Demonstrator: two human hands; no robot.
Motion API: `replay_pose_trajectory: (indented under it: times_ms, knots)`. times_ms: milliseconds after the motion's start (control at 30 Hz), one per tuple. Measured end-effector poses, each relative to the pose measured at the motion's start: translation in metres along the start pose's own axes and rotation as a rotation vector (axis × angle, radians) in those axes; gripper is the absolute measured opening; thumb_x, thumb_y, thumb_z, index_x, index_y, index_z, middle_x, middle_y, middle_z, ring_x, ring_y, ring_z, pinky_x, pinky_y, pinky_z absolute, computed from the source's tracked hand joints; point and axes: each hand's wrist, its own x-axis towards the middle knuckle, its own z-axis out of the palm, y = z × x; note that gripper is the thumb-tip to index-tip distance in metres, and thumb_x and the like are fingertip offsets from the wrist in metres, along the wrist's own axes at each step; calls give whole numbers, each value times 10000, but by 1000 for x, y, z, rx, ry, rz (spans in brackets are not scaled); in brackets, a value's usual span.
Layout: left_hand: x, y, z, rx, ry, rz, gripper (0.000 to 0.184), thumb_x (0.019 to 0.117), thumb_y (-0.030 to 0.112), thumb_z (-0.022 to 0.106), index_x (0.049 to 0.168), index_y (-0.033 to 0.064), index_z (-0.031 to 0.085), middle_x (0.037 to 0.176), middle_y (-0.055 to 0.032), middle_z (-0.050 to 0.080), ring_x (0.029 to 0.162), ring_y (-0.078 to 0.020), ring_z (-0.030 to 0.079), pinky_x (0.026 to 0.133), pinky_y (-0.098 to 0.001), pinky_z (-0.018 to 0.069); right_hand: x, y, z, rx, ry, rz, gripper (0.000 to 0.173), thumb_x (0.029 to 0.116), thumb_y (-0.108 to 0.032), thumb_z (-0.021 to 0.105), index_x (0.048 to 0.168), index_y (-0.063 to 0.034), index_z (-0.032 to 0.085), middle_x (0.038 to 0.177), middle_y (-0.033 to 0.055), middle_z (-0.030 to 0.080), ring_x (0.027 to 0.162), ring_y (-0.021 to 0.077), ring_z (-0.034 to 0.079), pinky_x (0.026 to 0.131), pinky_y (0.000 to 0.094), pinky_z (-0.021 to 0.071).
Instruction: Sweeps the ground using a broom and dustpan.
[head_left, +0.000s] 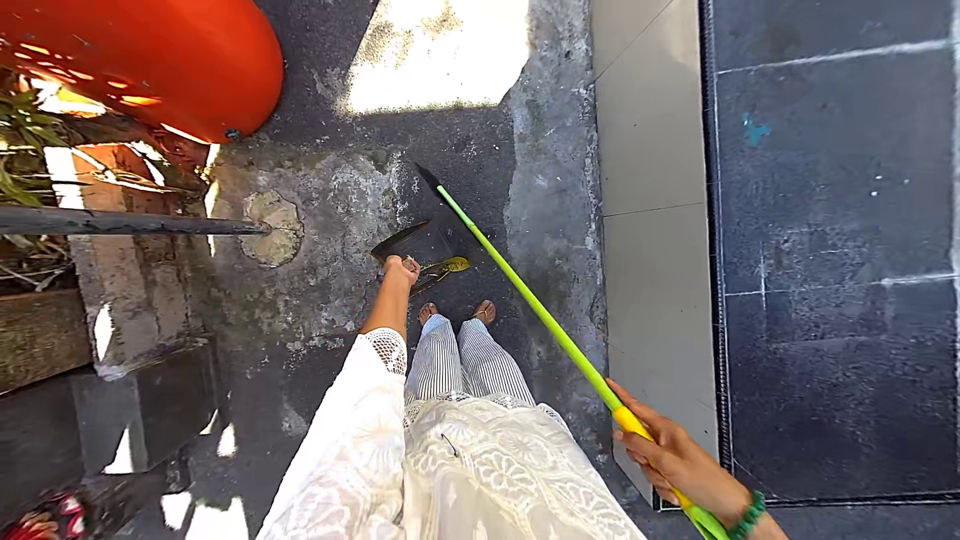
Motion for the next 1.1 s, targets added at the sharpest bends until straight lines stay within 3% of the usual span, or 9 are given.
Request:
replay_pose_trajectory:
  times_ms: [167, 300, 433, 567, 667, 767, 900, 967, 1100]
  knots:
    - [9, 3, -7, -30, 8, -15, 152, 1052, 289, 369, 1024, 151, 427, 784, -45, 444, 580, -149, 453, 513, -290, 418, 71, -13, 38, -116, 88, 43, 761, 1038, -93, 526, 1667, -254, 129, 800, 68, 535, 459, 138, 455, 408, 319, 437]
    - [9, 10, -12, -71, 8, -28, 134, 1047, 276, 377, 1034, 151, 424, 781, -41, 441, 572, -145, 452, 500, -284, 421, 118, -18, 70, 2, -69, 82, 746, 1047, -87, 520, 1663, -241, 129, 769, 41, 509, 456, 114, 442, 391, 284, 411]
    - [3, 16, -46, -23, 4, -39, 96, 1043, 227, 417, 1027, 134, 438, 779, -45, 447, 557, -142, 453, 494, -265, 430, 58, -18, 48, 34, -171, 34, 733, 1004, -126, 544, 1648, -246, 217, 759, 4, 526, 442, 74, 412, 370, 237, 380]
    - [7, 20, -119, -20, -23, -50, 118, 1026, 218, 492, 966, 120, 463, 651, -21, 432, 460, -118, 427, 436, -238, 424, -7, -33, 30, -108, -89, -37, 792, 981, -100, 540, 1660, -204, 145, 809, -13, 544, 477, 72, 445, 398, 250, 404]
    - [7, 30, -165, -173, -50, -127, 142, 1039, 214, 458, 976, 87, 467, 628, -32, 441, 418, -100, 428, 382, -200, 409, -23, -49, 15, -147, -5, -36, 792, 1005, -103, 539, 1664, -221, 116, 831, -13, 534, 482, 71, 441, 393, 242, 400]
    - [10, 35, -196, -283, -54, -169, 138, 1042, 202, 436, 972, 85, 459, 639, -41, 446, 420, -96, 437, 375, -189, 412, 2, -54, 13, -140, 130, -43, 779, 1017, -136, 568, 1663, -242, 147, 719, 3, 492, 420, 84, 413, 352, 251, 382]
    - [23, 37, -213, -272, -3, -139, 130, 1048, 197, 420, 953, 108, 430, 654, -31, 425, 435, -103, 420, 394, -203, 415, 68, -49, 58, -148, 220, 56, 801, 1054, -85, 534, 1667, -245, 43, 754, 46, 486, 446, 111, 441, 386, 282, 411]
    - [29, 37, -211, -233, 43, -104, 103, 1047, 188, 420, 978, 113, 427, 689, -42, 428, 461, -122, 422, 418, -229, 424, 93, -35, 89, -167, 175, 102, 818, 1051, -56, 491, 1663, -241, -19, 758, 47, 473, 454, 118, 458, 401, 294, 434]
    - [38, 42, -205, -219, 86, -75, 104, 1034, 178, 427, 943, 128, 416, 690, -38, 419, 480, -131, 417, 441, -241, 415, 96, -26, 135, -243, -24, 189, 819, 1038, -60, 506, 1667, -261, 22, 762, 50, 486, 463, 129, 455, 413, 307, 434]
